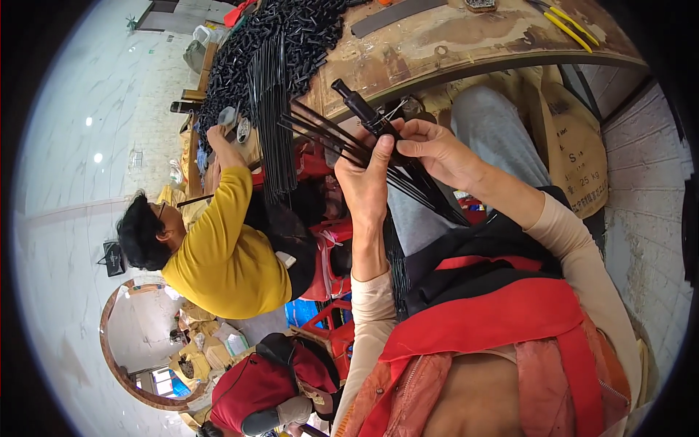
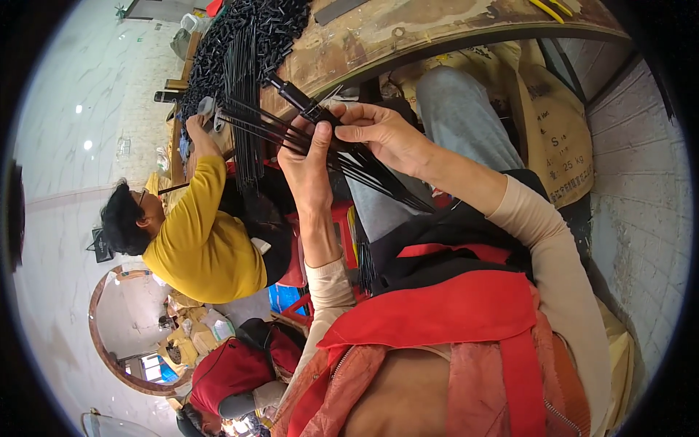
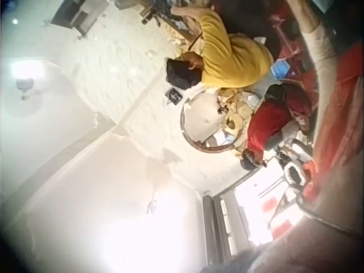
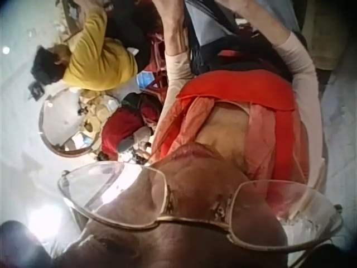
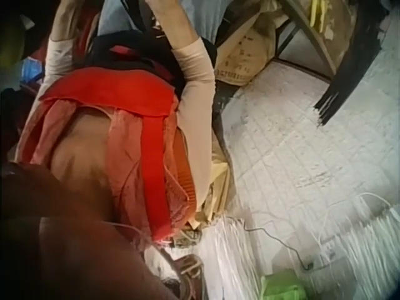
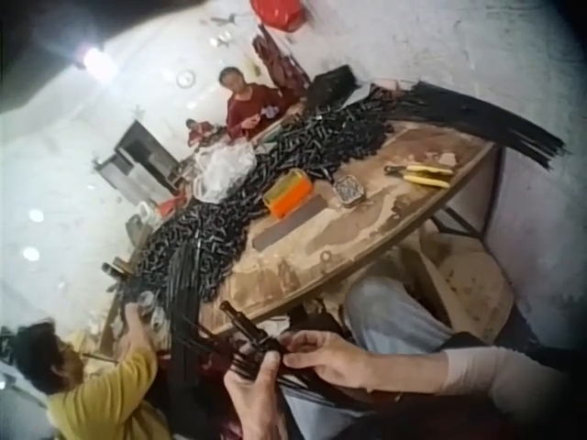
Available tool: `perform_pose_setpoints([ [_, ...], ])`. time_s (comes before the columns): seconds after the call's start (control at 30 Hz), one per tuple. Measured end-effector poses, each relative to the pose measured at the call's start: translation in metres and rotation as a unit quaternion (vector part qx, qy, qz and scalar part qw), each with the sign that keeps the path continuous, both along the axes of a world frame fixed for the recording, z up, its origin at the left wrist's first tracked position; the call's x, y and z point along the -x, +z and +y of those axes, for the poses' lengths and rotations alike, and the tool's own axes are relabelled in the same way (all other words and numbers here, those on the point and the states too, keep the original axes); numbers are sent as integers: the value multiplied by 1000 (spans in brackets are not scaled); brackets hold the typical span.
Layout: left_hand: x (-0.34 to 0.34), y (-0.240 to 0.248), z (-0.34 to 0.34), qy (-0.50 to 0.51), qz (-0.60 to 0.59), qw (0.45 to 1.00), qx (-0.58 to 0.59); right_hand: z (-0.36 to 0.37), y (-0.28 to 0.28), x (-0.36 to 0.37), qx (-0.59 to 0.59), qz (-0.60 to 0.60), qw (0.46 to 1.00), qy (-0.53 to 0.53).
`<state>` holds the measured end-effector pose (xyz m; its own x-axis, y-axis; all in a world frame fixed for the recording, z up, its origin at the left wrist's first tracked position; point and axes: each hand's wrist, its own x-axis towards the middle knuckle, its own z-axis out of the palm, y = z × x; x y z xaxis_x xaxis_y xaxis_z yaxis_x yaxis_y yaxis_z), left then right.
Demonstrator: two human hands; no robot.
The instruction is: Insert black plastic rods into a base component and trim them to size using pliers.
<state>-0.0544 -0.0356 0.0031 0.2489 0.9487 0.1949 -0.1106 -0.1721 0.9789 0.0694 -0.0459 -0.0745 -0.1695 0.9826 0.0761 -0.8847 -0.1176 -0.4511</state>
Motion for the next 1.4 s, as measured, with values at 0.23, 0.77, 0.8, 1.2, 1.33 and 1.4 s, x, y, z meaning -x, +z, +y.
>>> perform_pose_setpoints([
  [0.23, -7, 0, 0, 106, 132, 986, 1, -2, -8, 5, -9, -6, 1000, -24],
  [0.77, -14, 4, 7, 22, 83, 996, 38, 3, -17, -3, 33, 64, 997, 14],
  [0.8, -15, 4, 6, 29, 74, 995, 51, 1, -14, 1, 32, 66, 997, 16],
  [1.2, -18, -4, -3, 67, 42, 996, 49, -13, -4, 2, -20, 17, 998, -66],
  [1.33, -21, 1, -7, 56, 26, 996, 64, -10, -12, 0, -7, 36, 998, -51],
  [1.4, -22, 2, -8, 45, 17, 996, 71, -12, -16, -1, -5, 39, 998, -45],
])
